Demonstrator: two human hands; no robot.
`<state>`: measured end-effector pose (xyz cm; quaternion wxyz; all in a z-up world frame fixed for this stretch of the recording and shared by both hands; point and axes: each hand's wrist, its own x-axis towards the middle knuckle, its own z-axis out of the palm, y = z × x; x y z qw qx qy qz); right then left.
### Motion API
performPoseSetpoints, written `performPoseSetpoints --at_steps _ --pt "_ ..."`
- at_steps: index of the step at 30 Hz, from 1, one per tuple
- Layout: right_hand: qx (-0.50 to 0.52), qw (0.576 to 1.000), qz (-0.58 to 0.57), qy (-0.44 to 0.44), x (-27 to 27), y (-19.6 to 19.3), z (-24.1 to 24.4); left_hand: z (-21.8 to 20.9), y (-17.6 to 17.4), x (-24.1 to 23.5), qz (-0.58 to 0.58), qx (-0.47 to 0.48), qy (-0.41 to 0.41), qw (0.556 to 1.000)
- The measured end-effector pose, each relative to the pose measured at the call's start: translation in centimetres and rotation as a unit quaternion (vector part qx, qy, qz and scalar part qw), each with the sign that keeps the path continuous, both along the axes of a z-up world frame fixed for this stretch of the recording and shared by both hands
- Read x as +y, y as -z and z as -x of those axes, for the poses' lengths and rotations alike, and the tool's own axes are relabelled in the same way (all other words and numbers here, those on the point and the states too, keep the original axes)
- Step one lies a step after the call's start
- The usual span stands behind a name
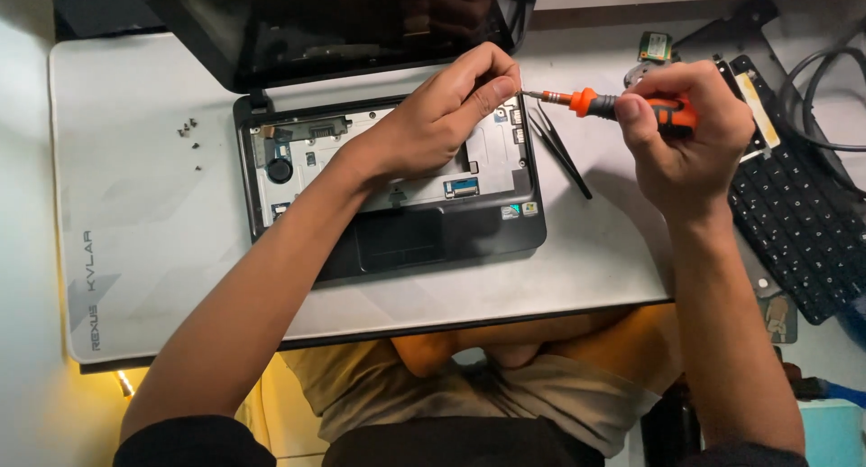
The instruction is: The person uses a screwdriver to remove screws from the bottom panel of a disassembled laptop. They systematically unscrew fasteners from various locations on the laptop's chassis and place them on the desk.
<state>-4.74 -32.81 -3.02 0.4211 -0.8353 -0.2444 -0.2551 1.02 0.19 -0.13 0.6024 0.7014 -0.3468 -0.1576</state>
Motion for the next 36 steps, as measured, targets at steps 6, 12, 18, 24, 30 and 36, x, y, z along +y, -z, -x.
performPoseSetpoints --at_steps 6,12,18,24,30,36 --pt "-0.012 1.0 0.011 -0.002 -0.6 0.5 0.2 0.3 -0.5 0.0 -0.009 0.001 -0.003 1.0" --pt "-0.019 1.0 0.017 -0.009 -0.4 0.4 0.4 0.2 -0.4 0.0 -0.002 -0.012 -0.001 1.0" --pt "-0.075 0.995 0.058 -0.001 -0.5 0.8 0.3 0.2 -0.3 -0.1 0.018 -0.015 -0.023 0.999" --pt "-0.169 0.97 0.174 0.0 -0.7 0.2 1.4 0.0 0.2 0.0 0.031 -0.021 -0.054 0.998" --pt "0.007 0.997 0.072 0.005 -0.4 1.0 1.5 0.0 0.0 0.1 0.023 -0.022 -0.053 0.998" --pt "0.062 0.996 0.061 -0.019 1.6 -1.0 1.7 -0.2 0.4 -0.1 0.095 -0.022 -0.08 0.992"
